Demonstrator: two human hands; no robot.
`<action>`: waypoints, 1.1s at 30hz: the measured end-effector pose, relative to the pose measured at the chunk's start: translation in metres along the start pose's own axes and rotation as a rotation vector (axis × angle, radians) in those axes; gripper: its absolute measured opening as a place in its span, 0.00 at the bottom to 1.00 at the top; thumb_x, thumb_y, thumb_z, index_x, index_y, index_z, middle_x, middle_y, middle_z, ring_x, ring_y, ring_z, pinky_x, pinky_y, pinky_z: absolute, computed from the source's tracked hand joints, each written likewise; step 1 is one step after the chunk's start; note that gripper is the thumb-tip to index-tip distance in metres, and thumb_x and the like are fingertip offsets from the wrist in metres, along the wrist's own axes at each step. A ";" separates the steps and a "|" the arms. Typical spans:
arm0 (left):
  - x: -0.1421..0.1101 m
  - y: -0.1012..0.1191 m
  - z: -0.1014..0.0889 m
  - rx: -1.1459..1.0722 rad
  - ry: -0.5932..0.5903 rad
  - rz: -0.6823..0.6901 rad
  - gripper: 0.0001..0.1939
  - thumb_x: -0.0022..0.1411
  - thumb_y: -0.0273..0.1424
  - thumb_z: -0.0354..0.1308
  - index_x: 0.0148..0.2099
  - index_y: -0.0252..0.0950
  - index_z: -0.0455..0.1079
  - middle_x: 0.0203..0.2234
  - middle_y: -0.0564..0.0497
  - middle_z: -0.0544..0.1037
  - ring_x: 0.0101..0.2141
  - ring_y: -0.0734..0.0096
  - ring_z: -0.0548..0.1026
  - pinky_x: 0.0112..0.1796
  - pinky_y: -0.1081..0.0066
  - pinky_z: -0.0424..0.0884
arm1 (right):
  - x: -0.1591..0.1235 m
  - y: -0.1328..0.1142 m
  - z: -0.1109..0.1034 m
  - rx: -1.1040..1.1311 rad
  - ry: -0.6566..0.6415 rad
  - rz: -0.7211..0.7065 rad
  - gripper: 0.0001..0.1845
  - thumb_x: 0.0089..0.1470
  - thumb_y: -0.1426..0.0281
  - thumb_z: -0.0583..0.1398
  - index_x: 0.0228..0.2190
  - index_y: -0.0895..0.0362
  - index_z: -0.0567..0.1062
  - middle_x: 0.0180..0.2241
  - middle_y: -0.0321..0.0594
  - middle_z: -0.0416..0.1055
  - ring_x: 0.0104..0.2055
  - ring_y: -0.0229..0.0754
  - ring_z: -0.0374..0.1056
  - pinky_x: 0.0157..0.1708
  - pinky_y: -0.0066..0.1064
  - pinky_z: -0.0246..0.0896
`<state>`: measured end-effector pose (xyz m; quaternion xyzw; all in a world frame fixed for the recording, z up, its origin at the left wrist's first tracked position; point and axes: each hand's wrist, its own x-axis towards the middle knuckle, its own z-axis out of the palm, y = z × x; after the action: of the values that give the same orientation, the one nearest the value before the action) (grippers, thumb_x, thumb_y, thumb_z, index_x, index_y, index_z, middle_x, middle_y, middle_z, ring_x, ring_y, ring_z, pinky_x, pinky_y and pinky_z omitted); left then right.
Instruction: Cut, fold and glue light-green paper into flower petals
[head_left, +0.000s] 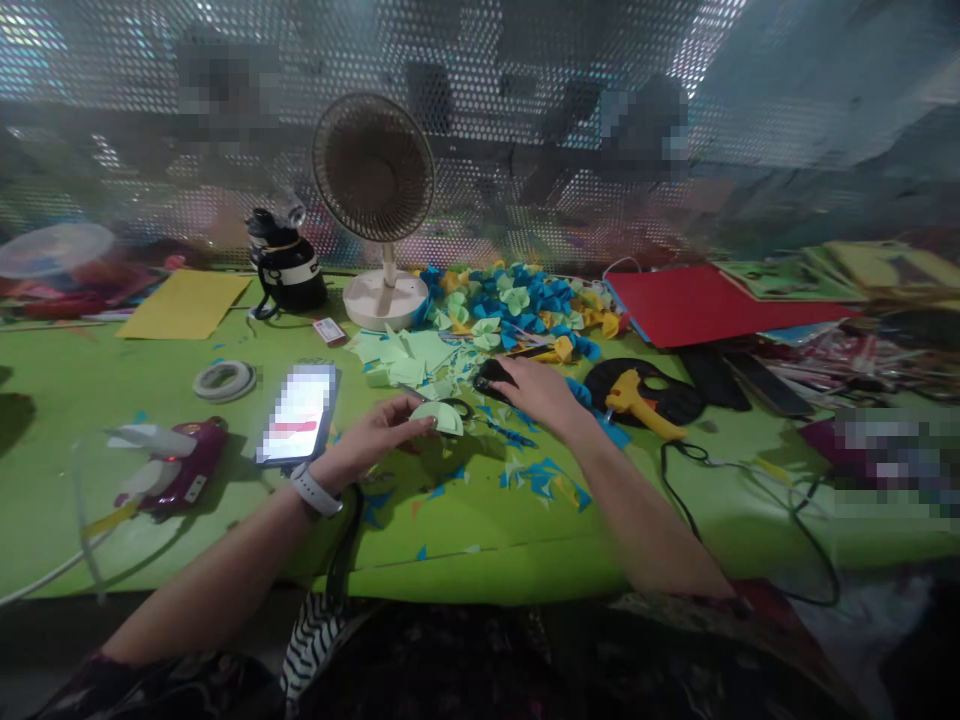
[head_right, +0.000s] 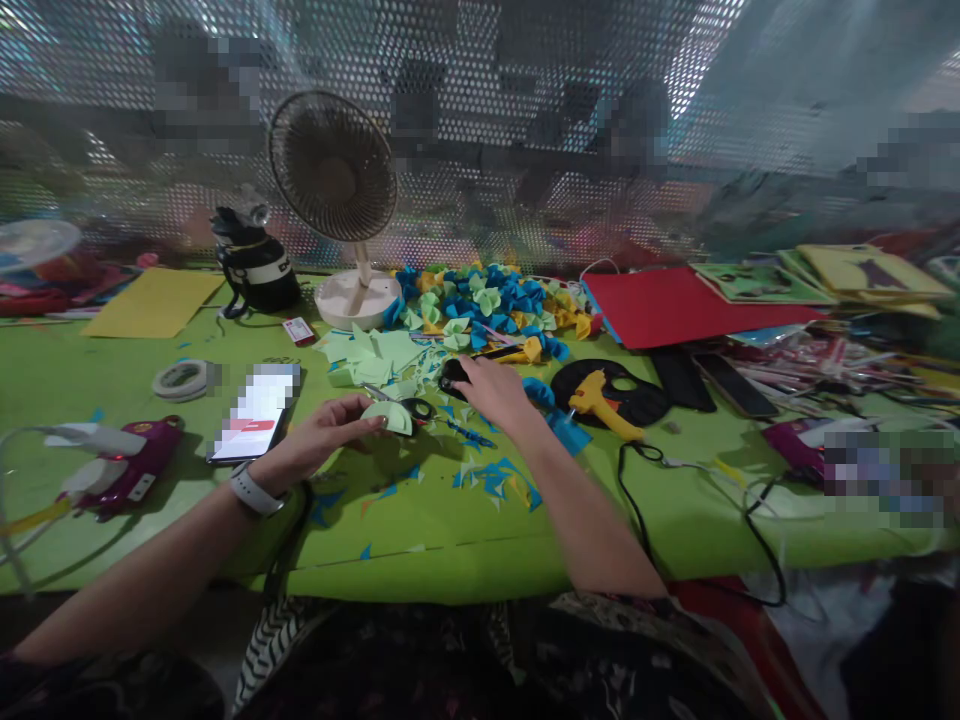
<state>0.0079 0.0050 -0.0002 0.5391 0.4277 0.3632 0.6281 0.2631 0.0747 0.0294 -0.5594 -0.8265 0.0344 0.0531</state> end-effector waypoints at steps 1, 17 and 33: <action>0.000 0.000 0.001 -0.024 -0.010 -0.028 0.17 0.54 0.42 0.64 0.38 0.34 0.67 0.32 0.51 0.77 0.32 0.72 0.76 0.28 0.76 0.69 | 0.000 0.000 0.001 0.000 0.029 -0.001 0.26 0.59 0.64 0.56 0.57 0.61 0.66 0.51 0.56 0.70 0.52 0.59 0.67 0.48 0.45 0.63; -0.002 0.008 0.003 -0.081 0.053 0.045 0.17 0.54 0.40 0.65 0.39 0.33 0.69 0.30 0.51 0.76 0.30 0.76 0.74 0.28 0.77 0.69 | -0.030 -0.054 -0.010 0.805 -0.144 -0.162 0.12 0.53 0.64 0.59 0.36 0.59 0.77 0.34 0.41 0.76 0.35 0.40 0.69 0.37 0.31 0.63; 0.000 0.000 0.004 -0.058 0.035 0.120 0.17 0.54 0.40 0.64 0.40 0.34 0.69 0.34 0.51 0.75 0.32 0.75 0.72 0.33 0.74 0.69 | -0.030 -0.059 -0.006 0.901 -0.192 -0.144 0.10 0.52 0.66 0.59 0.33 0.59 0.75 0.27 0.36 0.71 0.28 0.36 0.63 0.30 0.29 0.57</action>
<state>0.0115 0.0040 -0.0002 0.5390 0.3949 0.4219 0.6128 0.2202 0.0250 0.0405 -0.4163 -0.7671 0.4377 0.2162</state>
